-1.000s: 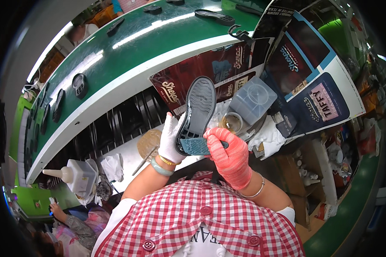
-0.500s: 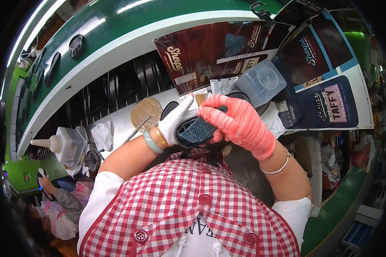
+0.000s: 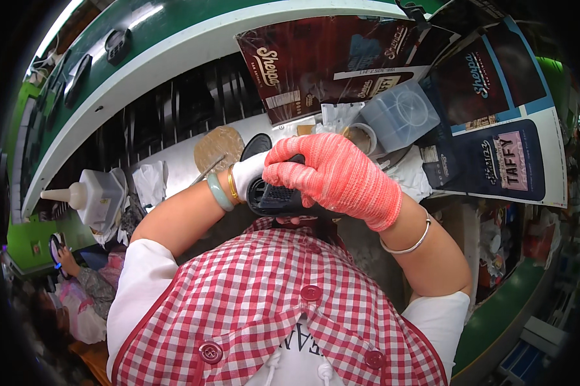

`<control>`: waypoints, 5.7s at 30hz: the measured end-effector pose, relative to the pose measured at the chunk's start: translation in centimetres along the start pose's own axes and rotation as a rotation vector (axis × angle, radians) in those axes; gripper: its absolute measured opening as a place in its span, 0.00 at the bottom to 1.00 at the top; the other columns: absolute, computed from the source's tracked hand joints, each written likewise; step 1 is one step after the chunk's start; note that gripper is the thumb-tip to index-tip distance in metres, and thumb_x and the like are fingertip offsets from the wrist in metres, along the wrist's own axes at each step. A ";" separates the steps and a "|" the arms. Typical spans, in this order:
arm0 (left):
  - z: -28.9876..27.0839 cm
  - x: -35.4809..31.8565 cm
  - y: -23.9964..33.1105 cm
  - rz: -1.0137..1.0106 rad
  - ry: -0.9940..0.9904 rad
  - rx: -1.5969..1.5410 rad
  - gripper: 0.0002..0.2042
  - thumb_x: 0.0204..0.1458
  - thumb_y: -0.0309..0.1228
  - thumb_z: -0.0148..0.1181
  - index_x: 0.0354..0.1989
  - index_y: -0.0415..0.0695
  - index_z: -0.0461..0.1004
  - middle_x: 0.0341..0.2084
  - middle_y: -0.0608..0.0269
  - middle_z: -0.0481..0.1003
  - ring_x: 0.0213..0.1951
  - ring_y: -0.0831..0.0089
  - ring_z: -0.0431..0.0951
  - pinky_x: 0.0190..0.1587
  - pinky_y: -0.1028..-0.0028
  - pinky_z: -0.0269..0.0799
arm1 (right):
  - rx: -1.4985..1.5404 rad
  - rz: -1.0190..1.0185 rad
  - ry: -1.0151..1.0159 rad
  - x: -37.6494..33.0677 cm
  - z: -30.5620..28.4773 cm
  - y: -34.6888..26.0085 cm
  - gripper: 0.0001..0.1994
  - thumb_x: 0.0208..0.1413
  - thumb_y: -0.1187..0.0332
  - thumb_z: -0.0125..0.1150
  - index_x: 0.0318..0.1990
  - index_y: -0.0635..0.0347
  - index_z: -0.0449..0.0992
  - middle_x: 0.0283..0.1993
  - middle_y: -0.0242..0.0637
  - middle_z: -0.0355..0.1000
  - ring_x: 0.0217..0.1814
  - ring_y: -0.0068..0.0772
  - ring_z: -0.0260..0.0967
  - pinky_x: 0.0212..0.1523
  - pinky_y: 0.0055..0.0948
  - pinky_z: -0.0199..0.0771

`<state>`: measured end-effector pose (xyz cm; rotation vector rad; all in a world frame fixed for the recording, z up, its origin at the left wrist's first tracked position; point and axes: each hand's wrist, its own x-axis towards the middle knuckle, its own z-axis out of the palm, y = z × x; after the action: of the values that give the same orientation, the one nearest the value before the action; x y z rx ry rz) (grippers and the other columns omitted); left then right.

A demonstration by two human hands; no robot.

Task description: The person scrubs the sole of a black slipper using a blue scrubbing tool. They repeatedly dip the tool into a small container of liquid and scrub the slipper's textured bottom. After cleaning, the person places the slipper on a green shelf and picks up another slipper to repeat the process.

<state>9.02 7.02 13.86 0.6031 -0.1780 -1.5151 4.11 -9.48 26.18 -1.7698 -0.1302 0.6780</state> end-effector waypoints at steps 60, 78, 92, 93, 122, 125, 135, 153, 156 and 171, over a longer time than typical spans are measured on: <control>0.4 2.1 0.9 1.266 0.559 -0.044 0.20 0.52 0.31 0.52 0.53 0.42 0.60 0.44 0.56 0.69 0.39 0.69 0.75 0.42 0.73 0.73 | 0.711 -0.386 0.582 -2.0 2.9 3.2 0.12 0.60 0.63 0.49 0.43 0.62 0.72 0.26 0.37 0.73 0.23 0.21 0.69 0.23 0.17 0.68; 4.6 1.3 3.2 1.159 0.539 -0.211 0.18 0.52 0.37 0.48 0.49 0.43 0.60 0.34 0.50 0.73 0.29 0.59 0.76 0.32 0.63 0.77 | 0.697 -0.464 0.648 -3.2 4.1 3.6 0.10 0.58 0.72 0.50 0.43 0.66 0.74 0.37 0.37 0.74 0.30 0.21 0.73 0.27 0.16 0.73; 4.8 1.7 1.9 1.173 0.579 -0.023 0.23 0.50 0.41 0.50 0.51 0.41 0.62 0.36 0.51 0.74 0.32 0.62 0.77 0.37 0.64 0.77 | 0.692 -0.562 0.787 -2.5 2.0 3.0 0.09 0.58 0.71 0.50 0.41 0.65 0.75 0.33 0.36 0.74 0.29 0.20 0.73 0.26 0.17 0.74; 4.5 1.7 1.8 1.154 0.561 -0.006 0.22 0.50 0.41 0.49 0.51 0.41 0.64 0.36 0.52 0.74 0.32 0.63 0.77 0.38 0.65 0.76 | 0.676 -0.580 0.792 -2.3 1.8 3.1 0.09 0.58 0.71 0.50 0.41 0.65 0.75 0.33 0.35 0.74 0.28 0.20 0.73 0.26 0.16 0.74; 1.4 5.5 2.8 1.398 0.761 0.383 0.17 0.51 0.38 0.51 0.47 0.41 0.66 0.33 0.53 0.74 0.33 0.63 0.77 0.33 0.68 0.76 | 0.582 -0.397 0.585 -4.2 2.8 2.6 0.09 0.57 0.71 0.50 0.38 0.65 0.75 0.30 0.35 0.73 0.25 0.19 0.71 0.25 0.15 0.70; 1.2 4.9 2.4 1.274 0.525 0.074 0.23 0.45 0.28 0.59 0.51 0.42 0.61 0.38 0.56 0.72 0.38 0.69 0.75 0.41 0.75 0.72 | 0.569 -0.345 0.552 -4.7 3.1 2.3 0.09 0.57 0.71 0.50 0.38 0.65 0.75 0.30 0.35 0.73 0.25 0.19 0.71 0.25 0.16 0.71; 2.7 4.7 0.0 1.000 0.445 0.389 0.24 0.46 0.23 0.61 0.52 0.41 0.60 0.40 0.59 0.70 0.42 0.72 0.73 0.47 0.75 0.71 | 0.443 -0.348 0.479 -5.3 3.3 2.4 0.09 0.57 0.72 0.50 0.39 0.66 0.75 0.31 0.35 0.73 0.27 0.19 0.71 0.28 0.18 0.72; 4.5 3.0 -2.8 0.851 0.271 1.212 0.10 0.46 0.31 0.61 0.36 0.46 0.69 0.33 0.66 0.72 0.38 0.72 0.73 0.43 0.74 0.69 | 0.200 -0.427 0.240 -3.9 -0.2 0.6 0.08 0.56 0.75 0.52 0.37 0.70 0.75 0.39 0.39 0.74 0.34 0.21 0.73 0.27 0.15 0.75; 5.0 2.1 -2.4 0.862 0.241 1.187 0.15 0.43 0.36 0.64 0.37 0.46 0.70 0.38 0.64 0.73 0.42 0.66 0.73 0.46 0.69 0.68 | 0.163 -0.388 0.219 -3.4 -0.8 0.4 0.07 0.56 0.74 0.53 0.37 0.69 0.76 0.38 0.37 0.74 0.34 0.20 0.73 0.26 0.14 0.75; 6.3 1.8 -1.1 0.817 0.109 1.009 0.29 0.33 0.34 0.72 0.44 0.42 0.65 0.42 0.59 0.70 0.45 0.68 0.71 0.49 0.69 0.68 | 0.100 -0.266 0.157 -2.8 -2.7 -0.5 0.10 0.57 0.68 0.53 0.37 0.64 0.78 0.33 0.34 0.74 0.30 0.15 0.70 0.24 0.13 0.71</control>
<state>5.22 3.71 18.16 1.2095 -1.0067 -0.5096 3.30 -12.82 28.14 -1.6641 -0.2167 0.3466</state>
